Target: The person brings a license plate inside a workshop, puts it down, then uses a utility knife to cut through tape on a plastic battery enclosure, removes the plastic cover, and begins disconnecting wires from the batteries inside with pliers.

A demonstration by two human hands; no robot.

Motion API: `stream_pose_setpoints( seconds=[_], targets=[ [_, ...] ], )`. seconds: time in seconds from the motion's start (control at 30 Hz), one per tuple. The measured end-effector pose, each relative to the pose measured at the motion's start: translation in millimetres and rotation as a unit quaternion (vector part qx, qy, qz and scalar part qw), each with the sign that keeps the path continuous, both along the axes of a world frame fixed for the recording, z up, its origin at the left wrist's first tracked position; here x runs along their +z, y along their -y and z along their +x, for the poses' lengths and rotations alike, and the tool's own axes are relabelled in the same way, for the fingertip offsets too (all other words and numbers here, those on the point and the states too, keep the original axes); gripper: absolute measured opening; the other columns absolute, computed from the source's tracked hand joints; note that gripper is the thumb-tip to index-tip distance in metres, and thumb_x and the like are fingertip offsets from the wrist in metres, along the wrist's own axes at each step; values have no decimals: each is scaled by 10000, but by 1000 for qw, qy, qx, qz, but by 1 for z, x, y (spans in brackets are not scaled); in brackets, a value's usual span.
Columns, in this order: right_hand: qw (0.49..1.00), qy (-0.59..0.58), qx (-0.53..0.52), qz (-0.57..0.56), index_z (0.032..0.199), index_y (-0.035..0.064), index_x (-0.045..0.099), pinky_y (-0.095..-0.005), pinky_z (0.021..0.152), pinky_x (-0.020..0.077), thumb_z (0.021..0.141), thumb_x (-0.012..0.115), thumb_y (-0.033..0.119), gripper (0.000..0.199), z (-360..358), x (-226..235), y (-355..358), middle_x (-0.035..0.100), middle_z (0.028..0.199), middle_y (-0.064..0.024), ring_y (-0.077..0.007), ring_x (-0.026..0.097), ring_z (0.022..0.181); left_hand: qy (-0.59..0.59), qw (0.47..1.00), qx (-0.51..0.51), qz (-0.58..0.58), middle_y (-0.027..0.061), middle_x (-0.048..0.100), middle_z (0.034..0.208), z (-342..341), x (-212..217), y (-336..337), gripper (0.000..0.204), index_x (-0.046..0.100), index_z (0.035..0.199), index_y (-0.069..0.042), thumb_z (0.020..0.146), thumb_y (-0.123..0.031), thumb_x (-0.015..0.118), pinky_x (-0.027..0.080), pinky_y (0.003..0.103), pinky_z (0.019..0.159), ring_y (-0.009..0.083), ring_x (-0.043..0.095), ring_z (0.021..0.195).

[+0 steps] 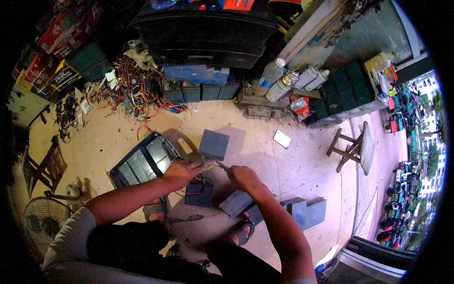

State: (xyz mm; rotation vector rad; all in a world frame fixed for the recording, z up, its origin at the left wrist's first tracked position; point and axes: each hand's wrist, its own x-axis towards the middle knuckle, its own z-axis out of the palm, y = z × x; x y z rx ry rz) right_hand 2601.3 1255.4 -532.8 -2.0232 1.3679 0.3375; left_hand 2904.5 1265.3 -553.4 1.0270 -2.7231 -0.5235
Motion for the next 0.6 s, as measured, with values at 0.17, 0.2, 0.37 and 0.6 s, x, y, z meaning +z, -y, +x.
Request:
stream_pose_setpoints(
  seconds=[0.17, 0.2, 0.37, 0.6],
  targets=[
    [999, -25, -19, -14, 1023, 29, 697, -530, 816, 532, 1039, 507, 431, 445, 6, 8, 1, 700, 943, -251, -452, 673, 926, 13, 1000, 8, 16, 77, 699, 1164, 2, 3, 0, 540, 596, 1414, -147, 876, -117, 569, 576, 427, 751, 310, 705, 891],
    [999, -29, -17, -21, 1021, 29, 698, -528, 816, 532, 1039, 509, 442, 455, 6, 8, 1, 699, 939, -250, -451, 673, 925, 20, 1000, 8, 23, 78, 699, 1169, 1, 5, 0, 540, 595, 1415, -147, 877, -117, 568, 577, 427, 752, 308, 707, 896],
    [1000, -4, -7, -11, 1009, 38, 708, -527, 805, 533, 1039, 523, 440, 444, -1, -22, 2, 701, 930, -247, -457, 671, 909, -2, 1000, 7, 30, 75, 690, 1252, 1, 3, 2, 575, 601, 1408, -161, 841, -66, 606, 597, 425, 738, 308, 720, 937],
    [996, -7, -84, -20, 897, -7, 708, -545, 756, 536, 1004, 598, 466, 497, 11, -17, -8, 692, 822, -262, -476, 675, 830, 5, 998, 10, 54, 79, 693, 1271, 3, 5, 3, 585, 594, 1427, -171, 852, -64, 599, 599, 435, 726, 317, 725, 933]
  ],
)
